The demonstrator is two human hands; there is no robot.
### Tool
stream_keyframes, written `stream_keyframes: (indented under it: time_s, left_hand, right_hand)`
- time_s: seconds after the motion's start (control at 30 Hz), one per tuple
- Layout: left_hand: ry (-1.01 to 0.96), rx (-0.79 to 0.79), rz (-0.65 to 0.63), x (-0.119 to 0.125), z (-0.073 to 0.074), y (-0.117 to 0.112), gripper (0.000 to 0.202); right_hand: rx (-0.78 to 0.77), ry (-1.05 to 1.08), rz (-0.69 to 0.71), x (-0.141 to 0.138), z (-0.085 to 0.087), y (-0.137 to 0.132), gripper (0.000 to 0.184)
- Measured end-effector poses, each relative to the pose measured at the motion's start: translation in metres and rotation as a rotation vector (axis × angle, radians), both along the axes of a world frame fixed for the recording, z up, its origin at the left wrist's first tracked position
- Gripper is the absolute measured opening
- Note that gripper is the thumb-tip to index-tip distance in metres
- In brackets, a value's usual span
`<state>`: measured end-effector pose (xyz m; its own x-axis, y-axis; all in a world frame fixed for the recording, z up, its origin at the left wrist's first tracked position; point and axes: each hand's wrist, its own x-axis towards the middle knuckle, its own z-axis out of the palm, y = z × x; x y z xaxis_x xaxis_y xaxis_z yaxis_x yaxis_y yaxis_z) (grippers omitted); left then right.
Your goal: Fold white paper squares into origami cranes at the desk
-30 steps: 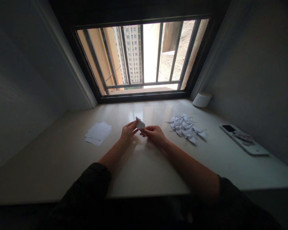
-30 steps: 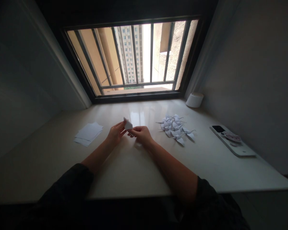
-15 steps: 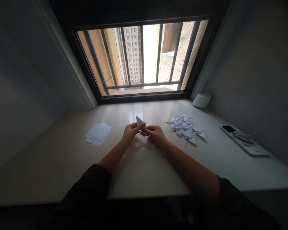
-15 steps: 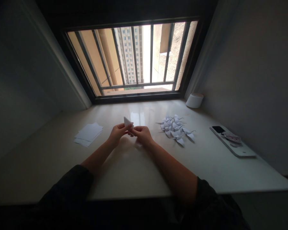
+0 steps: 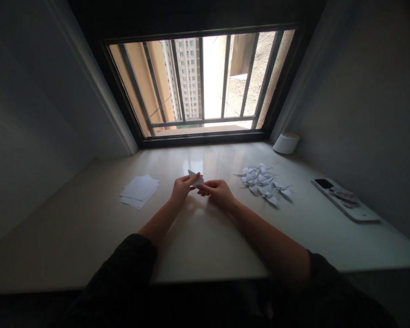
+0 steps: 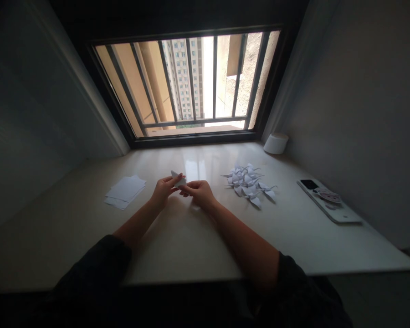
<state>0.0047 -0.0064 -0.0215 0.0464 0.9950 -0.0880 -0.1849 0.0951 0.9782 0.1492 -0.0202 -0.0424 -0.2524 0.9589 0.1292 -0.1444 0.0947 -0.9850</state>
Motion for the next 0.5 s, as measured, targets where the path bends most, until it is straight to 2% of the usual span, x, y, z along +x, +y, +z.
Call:
stream_keyframes:
  time_s: [0.27,0.5]
  left_hand:
    - [-0.042,0.014,0.077,0.0043,-0.0027,-0.0017,0.039]
    - [-0.014,0.063,0.071,0.0023,0.0001,-0.0014,0.043]
  right_hand:
    - [0.007,-0.037,0.002,-0.0012,0.0006,0.0006,0.028]
    - [0.0,-0.051,-0.027,-0.0029,0.0041,-0.0028,0.03]
